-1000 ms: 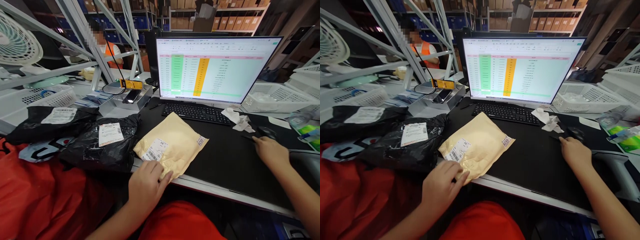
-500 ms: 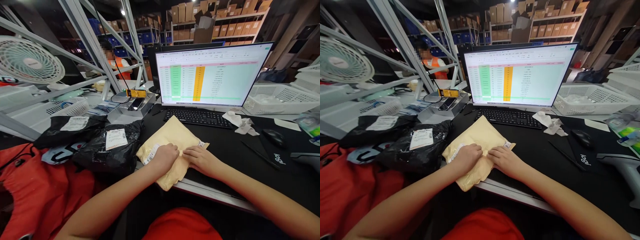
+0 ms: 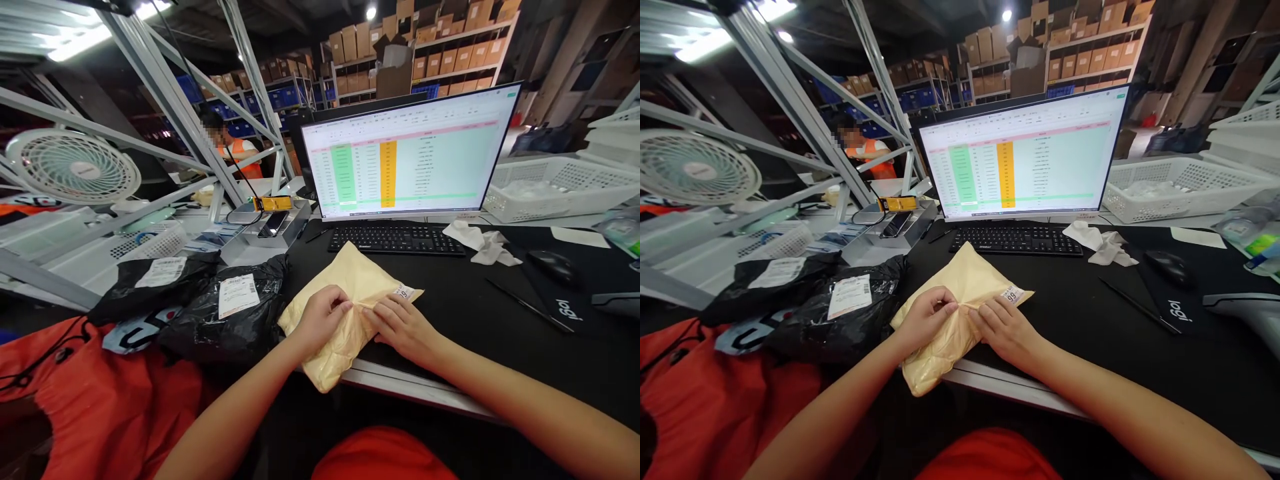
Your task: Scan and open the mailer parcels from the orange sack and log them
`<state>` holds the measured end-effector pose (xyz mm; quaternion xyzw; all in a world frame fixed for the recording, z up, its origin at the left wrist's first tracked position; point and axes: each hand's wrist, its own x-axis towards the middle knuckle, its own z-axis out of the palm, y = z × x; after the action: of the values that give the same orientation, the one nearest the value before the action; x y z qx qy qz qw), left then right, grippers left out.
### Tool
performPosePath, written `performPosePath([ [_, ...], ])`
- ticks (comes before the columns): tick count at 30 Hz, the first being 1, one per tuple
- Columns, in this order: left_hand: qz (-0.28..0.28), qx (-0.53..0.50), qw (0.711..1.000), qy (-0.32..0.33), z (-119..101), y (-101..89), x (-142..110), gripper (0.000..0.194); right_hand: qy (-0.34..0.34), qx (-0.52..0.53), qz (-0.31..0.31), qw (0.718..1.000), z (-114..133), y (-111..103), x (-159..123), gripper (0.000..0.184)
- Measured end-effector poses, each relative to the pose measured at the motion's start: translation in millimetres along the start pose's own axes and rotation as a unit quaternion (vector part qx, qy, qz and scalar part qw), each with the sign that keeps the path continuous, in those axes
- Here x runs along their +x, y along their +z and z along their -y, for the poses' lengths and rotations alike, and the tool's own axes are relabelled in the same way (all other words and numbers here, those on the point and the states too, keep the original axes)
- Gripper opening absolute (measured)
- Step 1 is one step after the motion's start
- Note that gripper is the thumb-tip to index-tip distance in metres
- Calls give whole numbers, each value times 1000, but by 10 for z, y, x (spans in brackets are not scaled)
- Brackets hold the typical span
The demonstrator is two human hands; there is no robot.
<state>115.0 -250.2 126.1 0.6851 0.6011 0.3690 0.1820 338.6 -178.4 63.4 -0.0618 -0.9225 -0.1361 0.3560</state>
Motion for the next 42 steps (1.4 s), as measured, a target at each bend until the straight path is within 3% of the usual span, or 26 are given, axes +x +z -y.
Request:
performPosePath([
  [3,-5,-45,999,-18,44,31,-4,18,37,-24,2,999,109,57,95,30],
  [8,-15,-41,999,-12,67,52,-18,16,126,6,66,990,143,58,280,12],
  [11,-16,-2,1000,15,42,-11,-6,14,113,32,72,991,88,-23,268,18],
  [14,-32,16,999,17,35,-129,25,15,49,64,42,996,41,-183,137,11],
  [15,-44,20,999,15,38,-168,37,15,34,68,28,997,31,-246,85,17],
  [19,-63,48,996,31,16,-258,83,16,53,47,-2,997,-3,-436,-46,32],
  [22,-24,103,993,51,-131,-247,115,15,16,20,-10,1000,-21,-460,-43,30],
  [25,31,209,976,52,-413,-188,138,15,-16,9,-23,1000,-7,-422,-8,28],
  [28,97,343,931,76,-707,-80,174,37,-18,10,-13,1000,38,-373,18,28],
  [31,193,441,873,76,-864,12,270,33,-8,9,-2,1000,79,-349,18,28],
  [33,217,463,857,68,-881,11,366,24,19,17,15,1000,96,-353,23,29],
  [37,171,434,882,68,-836,-172,539,26,78,50,83,992,122,-400,136,11],
  [40,126,391,909,65,-779,-458,618,33,65,18,116,991,135,-460,250,18],
  [42,66,373,924,47,-700,-717,645,31,27,-14,105,994,132,-513,255,17],
])
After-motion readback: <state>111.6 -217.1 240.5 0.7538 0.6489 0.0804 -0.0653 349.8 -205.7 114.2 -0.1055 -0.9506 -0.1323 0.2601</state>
